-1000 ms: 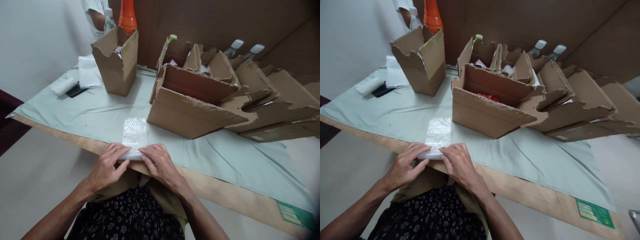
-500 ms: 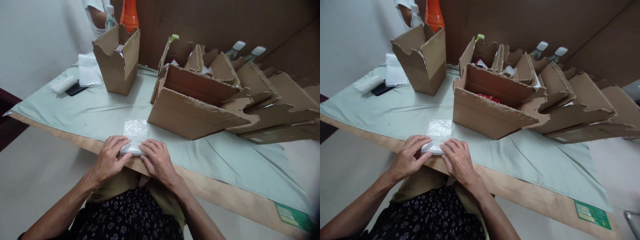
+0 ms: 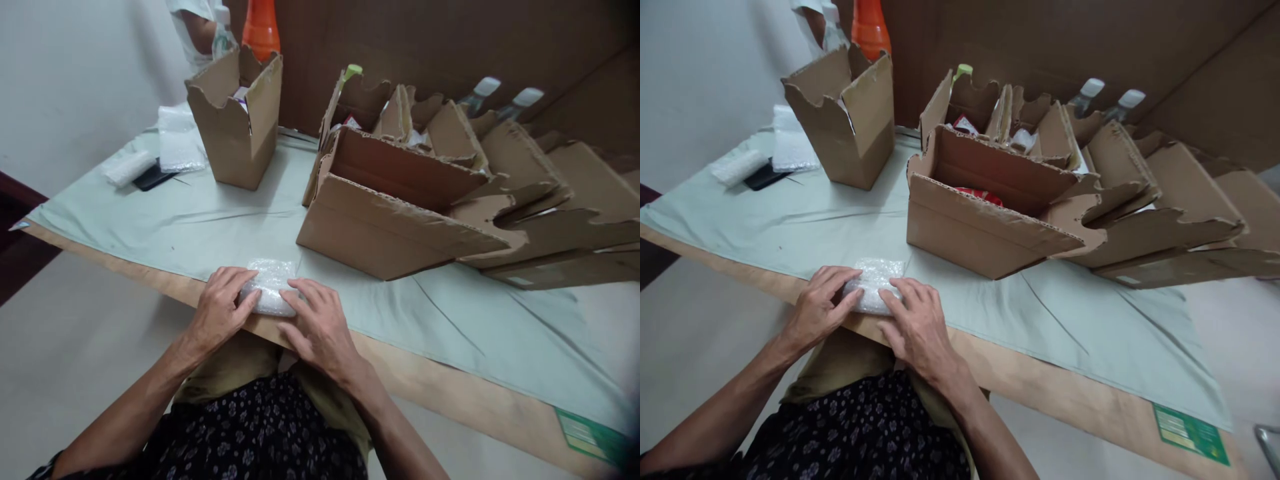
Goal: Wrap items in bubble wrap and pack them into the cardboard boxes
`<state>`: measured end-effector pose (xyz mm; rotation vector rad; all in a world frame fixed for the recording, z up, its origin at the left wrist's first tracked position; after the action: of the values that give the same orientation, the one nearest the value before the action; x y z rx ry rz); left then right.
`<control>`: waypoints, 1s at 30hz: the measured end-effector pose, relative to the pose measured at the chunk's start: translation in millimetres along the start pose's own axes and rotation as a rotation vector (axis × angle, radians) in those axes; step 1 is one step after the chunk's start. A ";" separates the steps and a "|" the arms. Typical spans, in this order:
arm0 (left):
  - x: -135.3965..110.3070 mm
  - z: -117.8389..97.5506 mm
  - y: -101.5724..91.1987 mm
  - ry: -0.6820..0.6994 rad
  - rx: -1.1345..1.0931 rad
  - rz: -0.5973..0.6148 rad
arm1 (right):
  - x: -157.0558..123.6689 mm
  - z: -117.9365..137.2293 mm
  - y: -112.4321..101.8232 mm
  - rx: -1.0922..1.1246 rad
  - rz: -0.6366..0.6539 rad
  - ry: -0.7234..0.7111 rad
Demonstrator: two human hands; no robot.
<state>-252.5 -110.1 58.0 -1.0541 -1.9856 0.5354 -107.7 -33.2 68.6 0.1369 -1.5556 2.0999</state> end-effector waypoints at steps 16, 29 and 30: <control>-49.5 18.7 15.4 -0.891 -1.089 -0.029 | -2.4 -9.3 -10.4 0.198 -0.073 0.141; -49.0 -4.8 47.9 -0.879 -1.357 0.007 | -29.6 -9.8 -16.3 0.318 -0.105 0.245; -47.8 -5.7 47.7 -0.867 -1.348 0.000 | -33.1 -15.5 -16.6 0.316 -0.108 0.276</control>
<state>-209.1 -122.9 7.6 -1.7405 -3.2052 -0.6374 -68.2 -27.0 65.3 0.0378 -1.0313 2.1591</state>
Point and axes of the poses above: each hand's wrist, its own x-axis towards the middle knuckle, its own y-axis out of the palm, z = x × y, the point moved 9 cm from there along x, towards the middle knuckle, and after that the axes turned 5 degrees about -x, right-handed, at the moved point
